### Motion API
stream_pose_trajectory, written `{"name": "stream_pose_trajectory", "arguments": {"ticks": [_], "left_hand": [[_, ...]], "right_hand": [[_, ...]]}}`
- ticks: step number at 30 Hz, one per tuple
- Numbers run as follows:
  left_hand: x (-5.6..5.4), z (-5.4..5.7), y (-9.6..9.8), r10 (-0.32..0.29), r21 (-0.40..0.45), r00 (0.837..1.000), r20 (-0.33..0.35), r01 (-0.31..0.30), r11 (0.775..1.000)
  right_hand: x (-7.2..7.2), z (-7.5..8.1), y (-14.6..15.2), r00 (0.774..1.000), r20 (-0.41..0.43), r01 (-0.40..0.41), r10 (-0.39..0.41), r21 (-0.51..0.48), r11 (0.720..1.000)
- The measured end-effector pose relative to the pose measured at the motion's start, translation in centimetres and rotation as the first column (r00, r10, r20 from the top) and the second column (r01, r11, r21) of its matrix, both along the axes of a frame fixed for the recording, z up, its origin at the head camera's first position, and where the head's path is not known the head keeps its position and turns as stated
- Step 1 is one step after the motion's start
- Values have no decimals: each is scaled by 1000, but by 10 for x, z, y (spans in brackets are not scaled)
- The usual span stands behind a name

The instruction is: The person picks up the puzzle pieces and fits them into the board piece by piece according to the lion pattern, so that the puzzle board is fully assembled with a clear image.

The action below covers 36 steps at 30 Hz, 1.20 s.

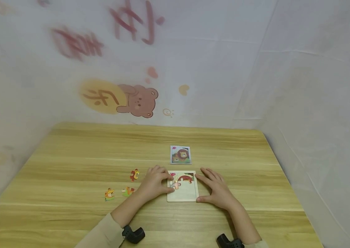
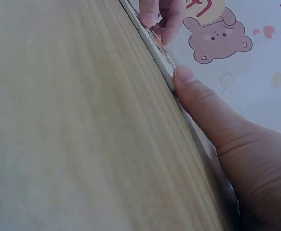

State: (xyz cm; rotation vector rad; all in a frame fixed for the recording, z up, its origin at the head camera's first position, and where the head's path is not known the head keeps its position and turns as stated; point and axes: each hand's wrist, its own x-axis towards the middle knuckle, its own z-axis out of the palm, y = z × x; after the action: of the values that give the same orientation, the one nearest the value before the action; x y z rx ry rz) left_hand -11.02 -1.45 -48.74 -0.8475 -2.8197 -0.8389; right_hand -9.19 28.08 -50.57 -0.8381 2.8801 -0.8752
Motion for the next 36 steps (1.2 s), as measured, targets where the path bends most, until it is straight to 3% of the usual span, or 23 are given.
{"name": "stream_pose_trajectory", "arguments": {"ticks": [13, 23, 36], "left_hand": [[2, -5, -4, 6, 52, 1000, -8, -6, 999], [10, -6, -5, 15, 55, 999, -30, -13, 998], [17, 0, -39, 69, 221, 993, -93, -47, 974]], "right_hand": [[-1, 0, 0, 1000, -12, -8, 9, 3, 1000], [0, -1, 0, 1000, -10, -4, 4, 12, 1000], [0, 0, 0, 1000, 4, 0, 0, 2, 1000]]}}
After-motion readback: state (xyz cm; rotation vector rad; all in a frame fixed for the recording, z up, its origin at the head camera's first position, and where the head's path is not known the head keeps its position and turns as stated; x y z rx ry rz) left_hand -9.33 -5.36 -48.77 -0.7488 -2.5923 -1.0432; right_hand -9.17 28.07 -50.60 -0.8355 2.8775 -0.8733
